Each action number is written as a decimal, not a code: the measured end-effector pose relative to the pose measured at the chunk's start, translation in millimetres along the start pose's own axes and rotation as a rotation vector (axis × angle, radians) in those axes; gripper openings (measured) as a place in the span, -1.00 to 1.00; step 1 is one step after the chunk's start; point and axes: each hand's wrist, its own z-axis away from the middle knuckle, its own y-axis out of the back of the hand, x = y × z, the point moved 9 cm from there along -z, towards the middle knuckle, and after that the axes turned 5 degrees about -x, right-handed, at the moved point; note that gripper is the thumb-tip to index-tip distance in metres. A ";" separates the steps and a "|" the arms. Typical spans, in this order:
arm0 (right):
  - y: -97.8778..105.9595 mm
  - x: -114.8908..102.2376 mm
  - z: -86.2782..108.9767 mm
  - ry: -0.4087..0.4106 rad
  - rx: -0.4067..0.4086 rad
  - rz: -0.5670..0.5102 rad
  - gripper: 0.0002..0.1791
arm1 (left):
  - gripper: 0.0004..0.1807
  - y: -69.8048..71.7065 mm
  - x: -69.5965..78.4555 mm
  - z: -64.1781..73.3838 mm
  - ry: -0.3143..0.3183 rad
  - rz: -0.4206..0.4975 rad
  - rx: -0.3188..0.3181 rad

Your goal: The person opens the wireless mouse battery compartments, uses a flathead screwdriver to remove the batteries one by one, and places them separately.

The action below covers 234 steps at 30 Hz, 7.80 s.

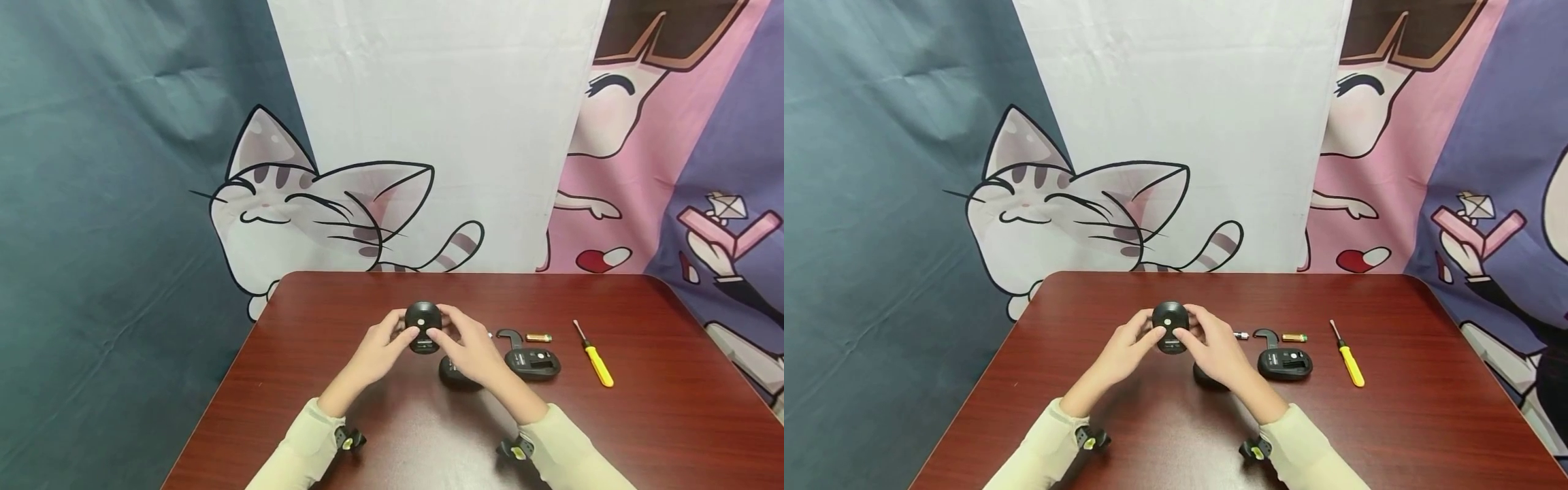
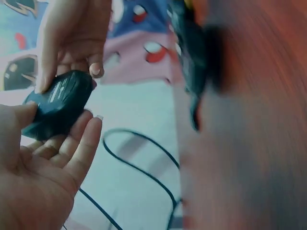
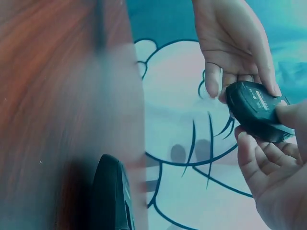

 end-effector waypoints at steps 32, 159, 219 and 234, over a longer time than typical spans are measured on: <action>4.4 9.2 73.7 -0.273 -0.032 -0.470 -0.63 | -0.64 -50.9 36.9 30.4 0.158 0.280 -0.085; 23.1 25.8 43.0 -0.411 -0.151 -0.257 -0.69 | -0.56 -68.0 12.8 34.7 0.243 0.449 -0.134; -13.7 67.9 -29.5 -0.531 -0.147 -0.272 -0.69 | -0.54 -34.1 -27.5 60.7 0.314 0.313 -0.109; -55.2 83.1 -50.2 -0.548 -0.169 -0.191 -0.76 | -0.59 -28.9 -33.2 63.9 0.316 0.304 -0.111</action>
